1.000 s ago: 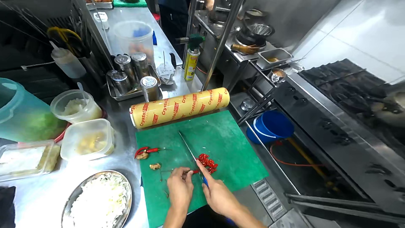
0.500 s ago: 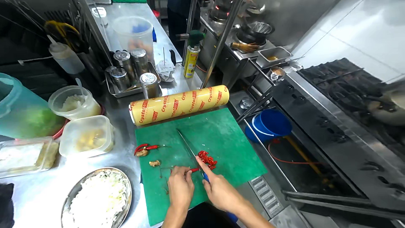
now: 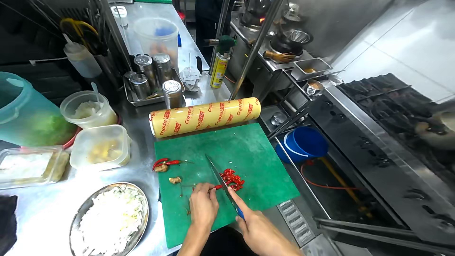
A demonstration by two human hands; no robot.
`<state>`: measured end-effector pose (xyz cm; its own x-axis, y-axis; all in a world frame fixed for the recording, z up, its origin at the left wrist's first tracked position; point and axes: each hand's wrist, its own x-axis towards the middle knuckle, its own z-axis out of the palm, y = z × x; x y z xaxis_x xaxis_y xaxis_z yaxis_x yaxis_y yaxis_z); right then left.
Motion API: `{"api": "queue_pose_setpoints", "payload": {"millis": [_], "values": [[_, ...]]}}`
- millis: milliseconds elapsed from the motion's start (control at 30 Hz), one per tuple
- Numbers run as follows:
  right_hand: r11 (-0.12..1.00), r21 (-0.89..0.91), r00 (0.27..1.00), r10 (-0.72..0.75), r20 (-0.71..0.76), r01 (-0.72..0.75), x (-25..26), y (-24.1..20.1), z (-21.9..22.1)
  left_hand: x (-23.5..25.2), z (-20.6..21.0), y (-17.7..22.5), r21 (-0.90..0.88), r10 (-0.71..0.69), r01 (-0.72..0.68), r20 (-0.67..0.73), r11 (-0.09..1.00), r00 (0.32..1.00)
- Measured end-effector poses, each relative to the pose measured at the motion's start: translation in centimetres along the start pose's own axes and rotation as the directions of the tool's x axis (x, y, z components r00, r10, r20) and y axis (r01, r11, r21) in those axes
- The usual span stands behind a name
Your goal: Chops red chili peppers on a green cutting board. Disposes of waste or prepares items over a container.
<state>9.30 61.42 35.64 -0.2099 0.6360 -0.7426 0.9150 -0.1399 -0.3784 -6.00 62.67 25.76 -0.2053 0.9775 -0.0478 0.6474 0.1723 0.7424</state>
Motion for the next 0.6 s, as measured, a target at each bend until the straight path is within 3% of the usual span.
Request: {"api": "queue_pose_setpoints", "payload": {"millis": [100, 267, 433, 600], "values": [[0.999, -0.001, 0.991, -0.048, -0.128, 0.049, 2.7, 0.6, 2.2, -0.1, 0.2, -0.2, 0.008, 0.034, -0.034, 0.003, 0.999, 0.999], [1.000, -0.013, 1.000, -0.003, -0.011, 0.003, 1.0, -0.5, -0.3, -0.1, -0.2, 0.2, 0.036, 0.042, -0.044, 0.061, 0.998, 0.997], [0.998, -0.023, 0.989, -0.061, -0.135, 0.059, 3.2, 0.3, 1.9, -0.2, -0.3, 0.6, 0.073, 0.026, -0.036, 0.128, 0.997, 0.991], [1.000, -0.026, 0.999, -0.006, -0.035, 0.005, 1.1, -0.6, -0.1, -0.1, -0.6, 1.3, 0.117, -0.008, -0.016, 0.201, 0.993, 0.980]]}}
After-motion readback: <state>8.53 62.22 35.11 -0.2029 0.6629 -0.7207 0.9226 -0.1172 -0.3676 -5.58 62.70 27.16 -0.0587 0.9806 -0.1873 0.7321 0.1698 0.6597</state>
